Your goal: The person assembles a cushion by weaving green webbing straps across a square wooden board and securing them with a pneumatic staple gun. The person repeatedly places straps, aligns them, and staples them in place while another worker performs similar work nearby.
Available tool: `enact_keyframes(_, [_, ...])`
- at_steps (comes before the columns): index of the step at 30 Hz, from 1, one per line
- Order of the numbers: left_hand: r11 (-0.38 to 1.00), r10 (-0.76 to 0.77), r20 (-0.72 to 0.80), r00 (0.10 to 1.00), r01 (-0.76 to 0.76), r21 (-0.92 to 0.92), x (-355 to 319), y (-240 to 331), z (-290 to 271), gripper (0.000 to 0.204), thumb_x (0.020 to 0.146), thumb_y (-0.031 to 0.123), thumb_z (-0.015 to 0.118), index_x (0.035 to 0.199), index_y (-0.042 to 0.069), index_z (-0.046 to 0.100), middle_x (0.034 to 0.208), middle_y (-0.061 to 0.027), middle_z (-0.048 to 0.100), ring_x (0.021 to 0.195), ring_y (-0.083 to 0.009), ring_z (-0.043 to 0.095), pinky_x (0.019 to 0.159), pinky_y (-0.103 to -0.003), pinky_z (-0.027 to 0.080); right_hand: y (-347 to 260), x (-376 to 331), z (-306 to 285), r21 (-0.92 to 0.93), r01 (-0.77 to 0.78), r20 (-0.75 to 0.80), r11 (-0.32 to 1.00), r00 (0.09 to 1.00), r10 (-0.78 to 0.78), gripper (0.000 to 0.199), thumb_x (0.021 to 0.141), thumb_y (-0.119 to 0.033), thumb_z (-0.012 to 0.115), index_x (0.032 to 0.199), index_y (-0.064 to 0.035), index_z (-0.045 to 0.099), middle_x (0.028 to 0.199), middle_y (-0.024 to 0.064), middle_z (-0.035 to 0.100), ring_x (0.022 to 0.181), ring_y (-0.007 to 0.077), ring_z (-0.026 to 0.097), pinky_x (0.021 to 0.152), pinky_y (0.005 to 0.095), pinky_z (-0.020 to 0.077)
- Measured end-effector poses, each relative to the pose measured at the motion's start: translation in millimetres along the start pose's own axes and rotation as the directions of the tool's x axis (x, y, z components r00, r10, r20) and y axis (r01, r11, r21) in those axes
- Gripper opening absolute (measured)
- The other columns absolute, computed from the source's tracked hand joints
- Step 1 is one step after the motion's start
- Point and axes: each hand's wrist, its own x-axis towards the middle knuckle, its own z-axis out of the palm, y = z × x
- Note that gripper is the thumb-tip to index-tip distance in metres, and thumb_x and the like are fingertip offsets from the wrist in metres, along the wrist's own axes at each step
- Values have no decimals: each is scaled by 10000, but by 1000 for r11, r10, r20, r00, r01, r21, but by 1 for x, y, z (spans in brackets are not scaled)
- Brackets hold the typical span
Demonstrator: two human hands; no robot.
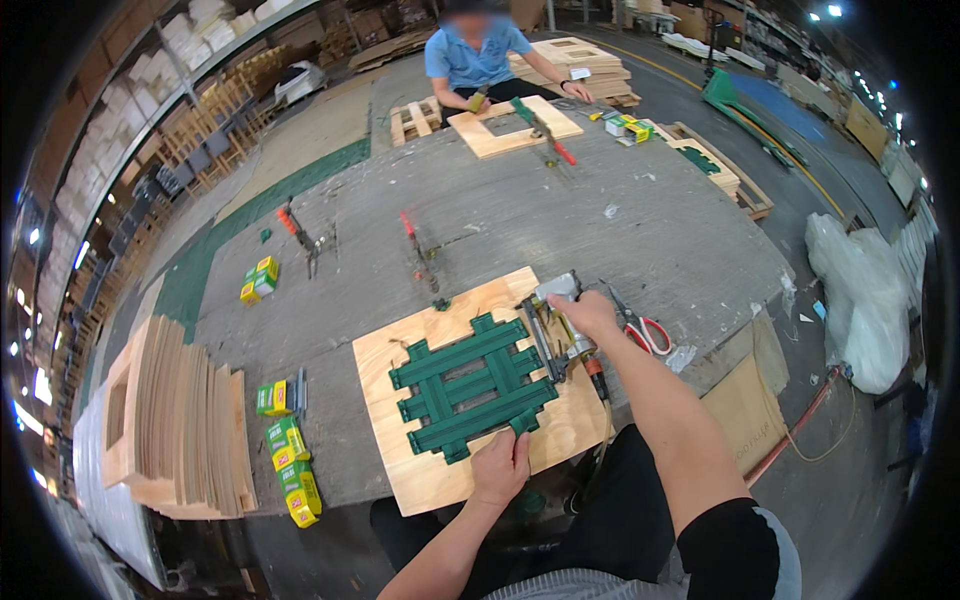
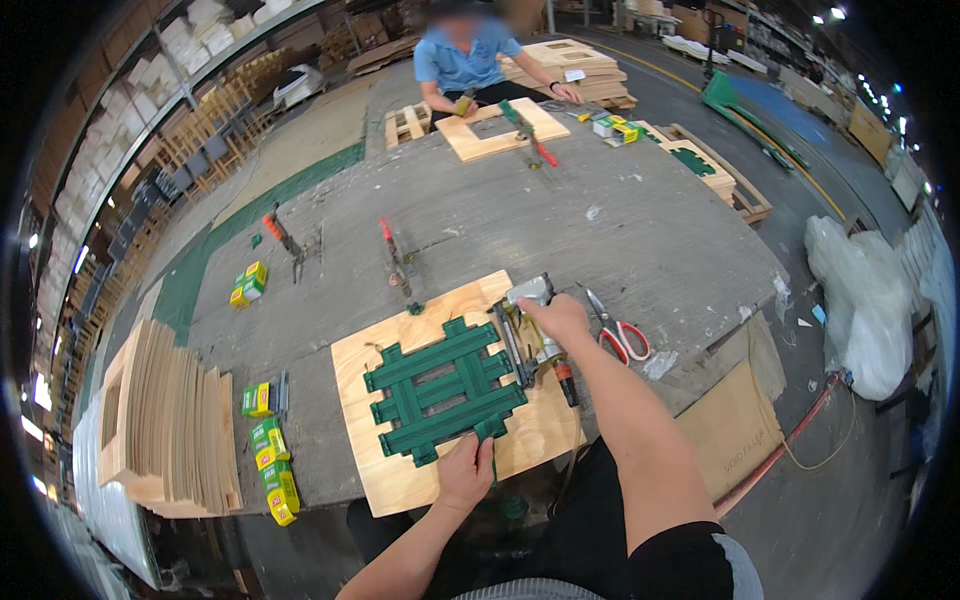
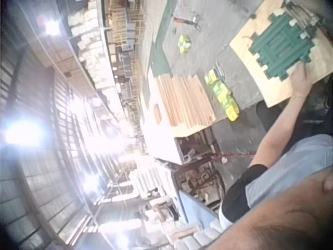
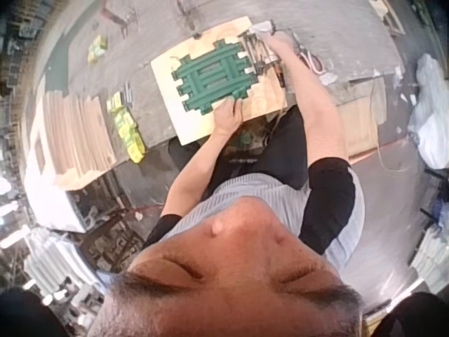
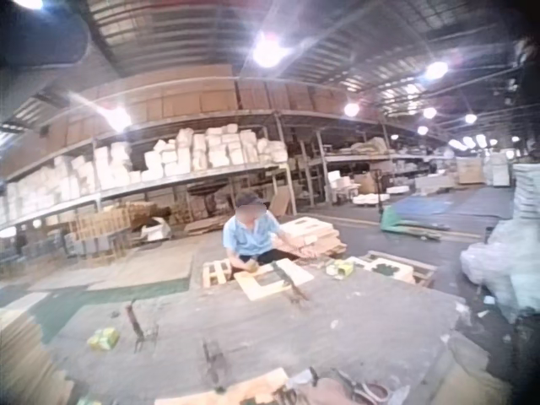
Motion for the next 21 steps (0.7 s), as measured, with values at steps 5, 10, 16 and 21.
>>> enact_keyframes(5, [999,2,2,1000,-2,-46,2,4,1,178,993,187,649,880,57,604,744,-151,613,647,-369,630,576,-448,489,30,-7,-22,-140,188,-75,972,977,-199,575,927,-555,662,1076,-9,761,1159,262,728,1078,437,698,945,502,541])
enact_keyframes(10, [996,-73,10,997,73,-58,-1,1,-10,147,1005,183,633,943,49,630,770,-166,623,674,-379,639,595,-443,496,83,-35,-50,-418,157,-185,895,950,-253,462,870,-270,773,1259,-59,637,1160,245,683,1130,431,655,992,489,527])
enact_keyframes(16, [985,-79,-30,996,74,-157,4,10,-3,218,1038,209,597,930,20,611,750,-208,620,673,-406,613,607,-449,466,115,-38,-79,-414,110,-74,904,985,-154,590,840,-261,793,1340,-46,564,1198,252,690,1127,410,669,995,489,523])
enact_keyframes(21, [957,-240,-9,971,235,-168,5,-6,0,295,1058,245,598,906,-6,620,744,-158,669,641,-325,645,607,-387,491,102,-59,-97,-274,153,41,949,988,-147,618,830,-185,721,1417,-71,562,1212,243,703,1112,401,689,955,447,545])
